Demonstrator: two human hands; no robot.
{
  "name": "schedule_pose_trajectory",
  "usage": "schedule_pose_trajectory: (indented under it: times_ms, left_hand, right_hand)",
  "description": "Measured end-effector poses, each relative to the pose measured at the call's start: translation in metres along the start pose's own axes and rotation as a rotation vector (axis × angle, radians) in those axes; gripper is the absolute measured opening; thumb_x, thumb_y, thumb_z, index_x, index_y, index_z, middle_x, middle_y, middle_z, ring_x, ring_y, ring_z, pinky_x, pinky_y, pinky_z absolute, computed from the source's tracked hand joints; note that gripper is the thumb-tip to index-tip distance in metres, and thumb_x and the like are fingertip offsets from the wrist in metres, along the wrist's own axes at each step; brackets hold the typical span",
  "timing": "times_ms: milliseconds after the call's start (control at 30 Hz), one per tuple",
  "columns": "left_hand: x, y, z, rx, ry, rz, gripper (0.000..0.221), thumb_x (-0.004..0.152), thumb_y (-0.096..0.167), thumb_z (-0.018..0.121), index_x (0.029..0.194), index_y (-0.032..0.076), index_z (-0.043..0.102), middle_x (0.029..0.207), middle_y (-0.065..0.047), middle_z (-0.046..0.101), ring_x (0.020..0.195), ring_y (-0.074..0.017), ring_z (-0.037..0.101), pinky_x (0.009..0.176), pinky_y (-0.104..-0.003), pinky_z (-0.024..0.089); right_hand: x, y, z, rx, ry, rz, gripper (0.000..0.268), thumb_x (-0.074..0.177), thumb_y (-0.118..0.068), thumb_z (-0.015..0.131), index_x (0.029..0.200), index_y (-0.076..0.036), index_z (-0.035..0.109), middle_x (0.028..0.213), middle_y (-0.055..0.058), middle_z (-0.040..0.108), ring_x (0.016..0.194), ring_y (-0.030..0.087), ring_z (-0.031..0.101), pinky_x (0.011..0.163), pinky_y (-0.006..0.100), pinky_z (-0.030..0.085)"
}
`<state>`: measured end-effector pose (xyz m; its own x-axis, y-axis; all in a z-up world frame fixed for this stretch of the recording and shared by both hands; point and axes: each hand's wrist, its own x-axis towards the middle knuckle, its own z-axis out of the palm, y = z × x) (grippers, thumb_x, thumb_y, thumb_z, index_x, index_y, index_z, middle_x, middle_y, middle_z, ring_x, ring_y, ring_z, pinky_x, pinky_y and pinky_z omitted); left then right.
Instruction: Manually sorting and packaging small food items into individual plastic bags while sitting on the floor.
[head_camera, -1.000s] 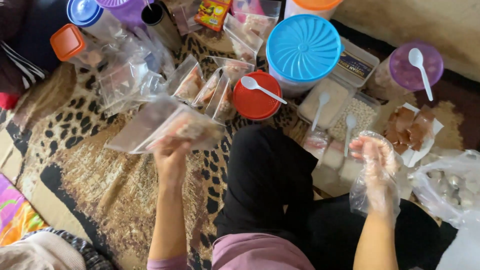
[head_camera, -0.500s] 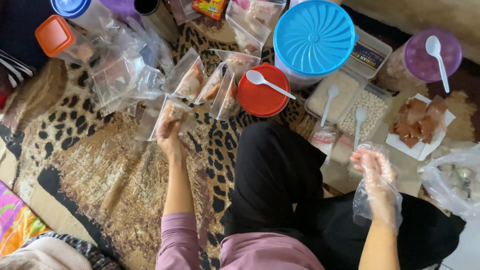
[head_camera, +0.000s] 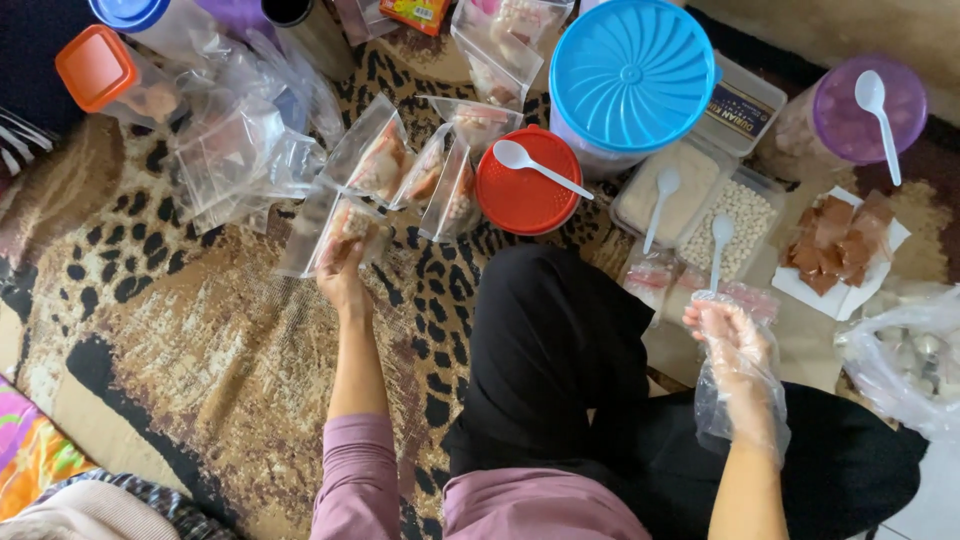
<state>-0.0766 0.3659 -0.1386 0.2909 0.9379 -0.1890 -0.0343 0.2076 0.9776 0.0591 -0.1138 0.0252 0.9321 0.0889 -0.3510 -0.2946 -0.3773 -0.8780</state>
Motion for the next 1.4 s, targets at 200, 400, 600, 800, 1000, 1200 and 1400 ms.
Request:
schedule_pose_trajectory:
  times_ms: [200,400,600,800,1000,1200,1400]
  left_hand:
    - [-0.013,0.016,0.007,-0.074,-0.154,0.244,0.031,0.082,-0.005,0.080,0.111,0.003,0.072,0.103,-0.011,0.072,0.101,-0.0195,0.069,0.099,-0.037,0.053]
    - [0.009,-0.034,-0.025,-0.015,-0.162,0.286,0.028,0.083,-0.001,0.082,0.108,0.003,0.073,0.101,-0.010,0.072,0.100,-0.0165,0.068,0.096,-0.035,0.054]
    - [0.012,-0.027,-0.023,0.023,-0.169,0.278,0.025,0.084,0.001,0.081,0.107,0.005,0.073,0.101,-0.011,0.072,0.101,-0.0195,0.069,0.098,-0.036,0.053]
    - [0.003,-0.020,-0.017,0.076,-0.175,0.267,0.032,0.083,0.005,0.084,0.113,0.004,0.072,0.105,-0.012,0.072,0.103,-0.0183,0.068,0.097,-0.037,0.053]
    - [-0.001,-0.023,-0.012,0.047,-0.163,0.307,0.086,0.081,0.004,0.089,0.150,0.005,0.038,0.125,-0.019,0.065,0.117,-0.0271,0.065,0.112,-0.053,0.041]
    - [-0.002,-0.051,-0.029,0.008,-0.163,0.295,0.107,0.085,0.009,0.093,0.160,0.013,0.017,0.146,-0.025,0.047,0.139,-0.0332,0.045,0.118,-0.062,0.026]
    - [-0.058,-0.038,-0.035,0.163,0.313,0.408,0.044,0.112,0.020,0.059,0.145,0.004,0.035,0.132,-0.024,0.048,0.125,-0.0332,0.048,0.109,-0.051,0.037]
  right_hand:
    - [-0.004,0.007,-0.004,0.024,-0.052,-0.049,0.031,0.109,-0.020,0.057,0.124,0.005,0.065,0.115,0.028,0.068,0.111,0.035,0.066,0.100,0.045,0.052]
    - [0.008,0.034,-0.010,-0.016,-0.071,-0.032,0.028,0.109,-0.023,0.060,0.121,0.001,0.069,0.114,0.027,0.069,0.109,0.037,0.068,0.098,0.046,0.054]
    - [0.003,0.032,-0.009,-0.003,-0.038,-0.040,0.028,0.107,-0.023,0.064,0.121,0.000,0.070,0.111,0.025,0.070,0.106,0.032,0.069,0.098,0.042,0.054]
    - [-0.002,0.026,-0.009,-0.026,-0.058,-0.025,0.028,0.106,-0.024,0.064,0.122,-0.003,0.071,0.109,0.022,0.072,0.106,0.029,0.069,0.097,0.040,0.054]
    - [-0.004,0.012,-0.014,-0.111,-0.078,0.024,0.027,0.105,-0.025,0.064,0.119,-0.005,0.074,0.111,0.024,0.072,0.110,0.034,0.069,0.100,0.045,0.052]
    - [-0.008,0.000,-0.019,-0.117,-0.067,0.063,0.029,0.105,-0.029,0.062,0.120,-0.007,0.073,0.114,0.022,0.072,0.112,0.035,0.068,0.102,0.045,0.051]
    - [-0.002,0.014,-0.026,-0.060,-0.036,0.060,0.030,0.103,-0.035,0.064,0.119,-0.010,0.073,0.113,0.017,0.074,0.109,0.030,0.070,0.097,0.041,0.055]
